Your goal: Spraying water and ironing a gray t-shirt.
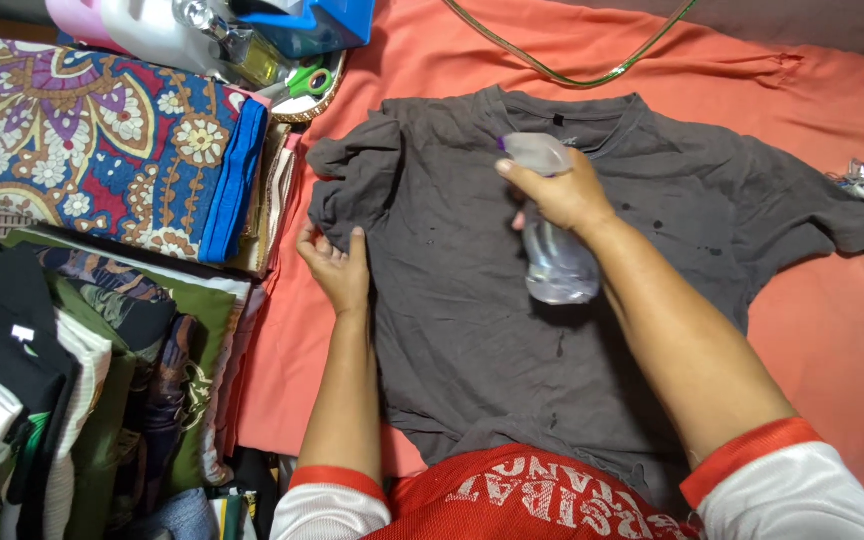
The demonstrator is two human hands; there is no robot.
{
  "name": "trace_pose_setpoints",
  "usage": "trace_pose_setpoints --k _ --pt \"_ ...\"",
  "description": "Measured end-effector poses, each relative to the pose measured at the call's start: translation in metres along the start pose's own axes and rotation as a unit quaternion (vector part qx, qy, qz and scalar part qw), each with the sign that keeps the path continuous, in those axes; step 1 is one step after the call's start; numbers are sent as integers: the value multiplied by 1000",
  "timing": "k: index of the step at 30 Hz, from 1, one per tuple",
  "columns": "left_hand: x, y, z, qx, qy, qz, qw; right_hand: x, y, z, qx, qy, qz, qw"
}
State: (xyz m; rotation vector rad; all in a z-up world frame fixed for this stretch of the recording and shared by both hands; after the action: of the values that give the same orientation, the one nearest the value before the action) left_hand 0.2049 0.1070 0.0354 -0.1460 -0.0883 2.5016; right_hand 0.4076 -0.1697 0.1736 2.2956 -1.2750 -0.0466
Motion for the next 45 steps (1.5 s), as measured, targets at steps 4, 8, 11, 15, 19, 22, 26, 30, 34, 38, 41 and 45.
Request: trace_pose_setpoints --k 4,8,11,15,19,22,26,30,34,38,41,45 --pt "3 18 23 68 -159 -27 985 67 5 54 -34 -23 64 997" --pt "11 25 30 34 -210 -49 976 146 20 96 -14 -99 113 989" --pt "16 24 17 48 -165 -39 984 190 45 113 -49 -99 170 979" --pt "17 23 4 33 -148 -38 988 212 79 115 -101 -77 194 973" --pt "14 38 17 73 -91 -59 991 210 105 129 -115 -81 221 965" --pt "19 58 41 -21 -171 -65 983 190 115 132 -39 -70 138 987" --pt "23 86 65 -14 -345 -69 936 163 139 143 -116 -88 162 976" --pt "27 103 86 -3 -448 -121 886 131 152 127 -117 -72 132 982" --pt "45 104 82 56 -522 -148 838 86 156 116 -121 -35 76 989" --pt "57 109 77 57 -504 -166 846 15 154 89 -83 -4 -36 996" --pt "68 119 64 79 -435 -187 877 -30 157 68 -34 68 -75 994" --pt "106 126 20 79 -191 -150 967 -69 156 64 82 220 -74 969"
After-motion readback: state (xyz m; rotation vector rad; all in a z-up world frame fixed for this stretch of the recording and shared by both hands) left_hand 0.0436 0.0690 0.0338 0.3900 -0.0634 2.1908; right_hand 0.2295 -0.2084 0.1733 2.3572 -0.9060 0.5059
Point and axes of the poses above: each hand's wrist, its own y-axis away from the middle knuckle, its own x-axis out of the back of the hand, z = x × y, the point moved 7 cm from there along -y, towards the middle knuckle
